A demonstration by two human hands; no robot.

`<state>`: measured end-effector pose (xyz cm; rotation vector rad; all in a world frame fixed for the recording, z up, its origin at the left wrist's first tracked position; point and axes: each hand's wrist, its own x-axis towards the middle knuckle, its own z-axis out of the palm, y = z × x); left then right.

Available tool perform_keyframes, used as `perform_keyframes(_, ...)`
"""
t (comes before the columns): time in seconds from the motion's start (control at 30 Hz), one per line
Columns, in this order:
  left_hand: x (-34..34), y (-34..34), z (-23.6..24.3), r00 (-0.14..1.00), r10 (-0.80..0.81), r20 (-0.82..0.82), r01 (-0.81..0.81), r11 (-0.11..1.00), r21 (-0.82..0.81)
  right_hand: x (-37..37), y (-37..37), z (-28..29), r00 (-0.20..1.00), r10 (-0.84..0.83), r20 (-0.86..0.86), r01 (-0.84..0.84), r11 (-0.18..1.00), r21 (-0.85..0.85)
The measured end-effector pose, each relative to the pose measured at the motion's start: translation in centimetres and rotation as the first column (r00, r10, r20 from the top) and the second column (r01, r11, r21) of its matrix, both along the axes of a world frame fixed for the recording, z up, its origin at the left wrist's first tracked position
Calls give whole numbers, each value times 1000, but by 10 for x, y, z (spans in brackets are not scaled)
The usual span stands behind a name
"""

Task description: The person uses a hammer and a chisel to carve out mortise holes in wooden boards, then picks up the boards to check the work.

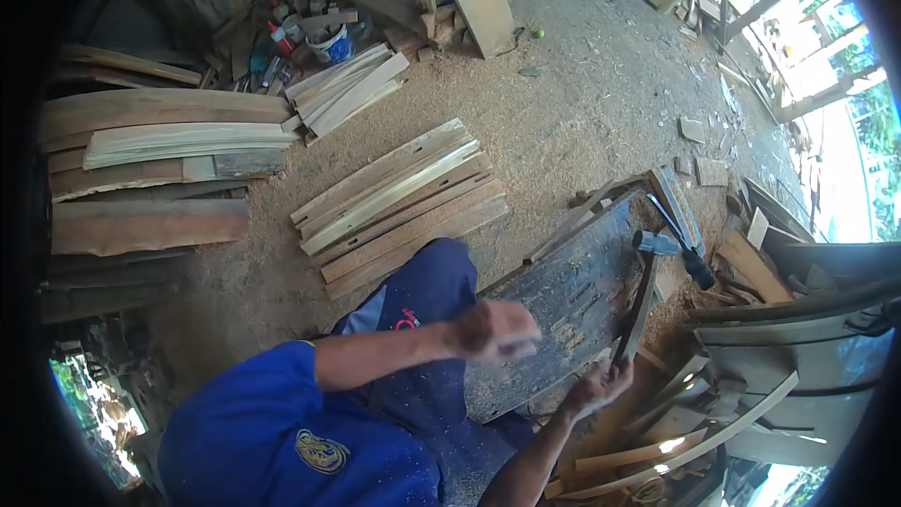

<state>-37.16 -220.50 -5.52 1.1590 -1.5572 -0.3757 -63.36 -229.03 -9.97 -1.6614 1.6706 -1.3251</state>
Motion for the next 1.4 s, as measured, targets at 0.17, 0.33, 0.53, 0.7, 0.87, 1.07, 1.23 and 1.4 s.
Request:
perform_keyframes(0.17, 192, 52, -97, 726, 686, 50, -624, 626, 469, 148, -7, -5, 844, 389, -369, -398, 916, 56)
perform_keyframes(0.33, 240, 110, -252, 769, 426, 477, -598, 212, 773, 210, -12, -44, 684, 356, -637, -419, 906, 57)
perform_keyframes(0.53, 253, 101, -365, 808, 380, 451, -454, -86, 887, 205, -19, -57, 684, 439, -583, -426, 889, 169)
perform_keyframes(0.7, 273, 79, -401, 835, 138, 533, -521, -113, 846, 216, -24, -56, 671, 447, -591, -404, 889, 214)
perform_keyframes(0.87, 286, 76, -433, 830, 28, 557, -554, -77, 829, 218, -29, -57, 665, 486, -566, -388, 873, 294)
perform_keyframes(1.07, 293, 78, -445, 863, 72, 500, -495, -74, 866, 220, -28, -59, 635, 492, -596, -382, 870, 312)
perform_keyframes(1.23, 300, 80, -394, 886, 109, 451, -462, 107, 880, 218, -27, -58, 625, 478, -617, -373, 877, 302)
perform_keyframes(1.4, 316, 84, -405, 999, 38, 14, -16, 72, 997, 223, -27, -55, 586, 497, -640, -395, 865, 310)
